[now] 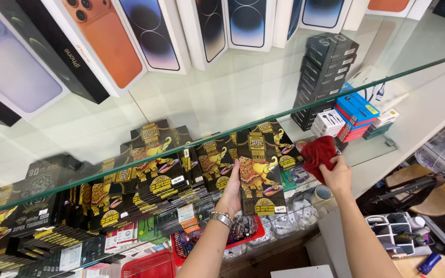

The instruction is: The person wipes a glass shelf with a red cloth and then rearranges several small product boxes on the shelf. The person handles boxes of screen protectors and earphones, moving them to different positions on the shelf.

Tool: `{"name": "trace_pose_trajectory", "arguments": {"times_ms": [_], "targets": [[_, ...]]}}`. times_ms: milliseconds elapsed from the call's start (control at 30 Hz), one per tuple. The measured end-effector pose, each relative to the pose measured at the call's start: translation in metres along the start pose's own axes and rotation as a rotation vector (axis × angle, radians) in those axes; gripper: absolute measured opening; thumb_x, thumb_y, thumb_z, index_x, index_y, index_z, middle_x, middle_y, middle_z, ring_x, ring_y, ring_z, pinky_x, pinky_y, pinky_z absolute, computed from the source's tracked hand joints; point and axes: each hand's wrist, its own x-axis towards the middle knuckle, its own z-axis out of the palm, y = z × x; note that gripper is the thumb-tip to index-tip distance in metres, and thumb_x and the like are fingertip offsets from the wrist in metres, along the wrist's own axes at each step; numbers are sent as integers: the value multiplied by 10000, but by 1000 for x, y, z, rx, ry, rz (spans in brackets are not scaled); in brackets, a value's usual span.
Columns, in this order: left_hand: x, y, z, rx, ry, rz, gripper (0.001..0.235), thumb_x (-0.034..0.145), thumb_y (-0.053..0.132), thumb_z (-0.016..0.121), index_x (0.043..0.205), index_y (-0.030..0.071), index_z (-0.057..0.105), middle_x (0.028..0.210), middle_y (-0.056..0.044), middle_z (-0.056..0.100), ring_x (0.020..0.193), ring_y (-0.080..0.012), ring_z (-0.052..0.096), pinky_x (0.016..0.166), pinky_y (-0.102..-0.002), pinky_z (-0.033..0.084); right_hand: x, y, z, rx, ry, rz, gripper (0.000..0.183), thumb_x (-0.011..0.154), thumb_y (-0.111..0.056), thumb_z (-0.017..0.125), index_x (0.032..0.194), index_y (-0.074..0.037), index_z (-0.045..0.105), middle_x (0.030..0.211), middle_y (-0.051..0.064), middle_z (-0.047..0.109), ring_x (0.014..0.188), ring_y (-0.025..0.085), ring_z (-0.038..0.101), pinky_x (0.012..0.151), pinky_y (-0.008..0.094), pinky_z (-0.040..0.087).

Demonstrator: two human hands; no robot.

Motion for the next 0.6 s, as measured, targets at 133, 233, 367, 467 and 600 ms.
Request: {"name": "trace_pose_trajectory", "arguments": {"times_ms": [133, 233, 367, 467, 600], "targets": [[26, -3, -9, -15, -43, 34, 869, 909, 760, 440, 1453, 93, 559, 1414, -143, 650, 1230, -271, 654, 1015, -457, 530, -51, -68, -46, 651, 13, -39, 697, 821, -297, 693, 1472, -166, 480, 1200, 88, 649, 1095, 261, 649, 945, 415, 512], [45, -14, -16, 17, -50, -4, 870, 940, 758, 381, 1481, 95, 536, 1464, -123, 603, 1262, -261, 621, 1036, -442, 496, -108, -132, -62, 284, -181, -388, 596, 817, -300, 768, 1386, -194, 625, 1292, 112, 621, 1278, 290, 503, 1136, 454, 386], [39, -30, -14, 63, -118, 51, 715, 969, 617, 393, 1510, 160, 494, 1521, -81, 561, 1304, -222, 595, 1090, -422, 486, -147, -182, -56, 59, -87, -730, 604, 731, -294, 802, 1315, -236, 661, 1565, 177, 363, 1448, 496, 224, 1108, 638, 207], [20, -29, 1, 307, -67, 45, 705, 993, 629, 356, 1514, 176, 497, 1504, -32, 578, 1283, -139, 593, 1059, -343, 469, -132, -185, -47, -21, -19, -613, 676, 707, -211, 754, 1370, -221, 625, 1581, 134, 386, 1461, 479, 262, 1119, 630, 254], [-19, -22, 11, 549, -276, 40, 583, 999, 467, 546, 1440, 85, 551, 1371, -81, 656, 1197, -152, 651, 1023, -326, 521, -93, -175, -50, 23, 126, -488, 526, 837, -206, 681, 1359, -157, 633, 1411, 133, 554, 1315, 399, 509, 1129, 505, 436]]}}
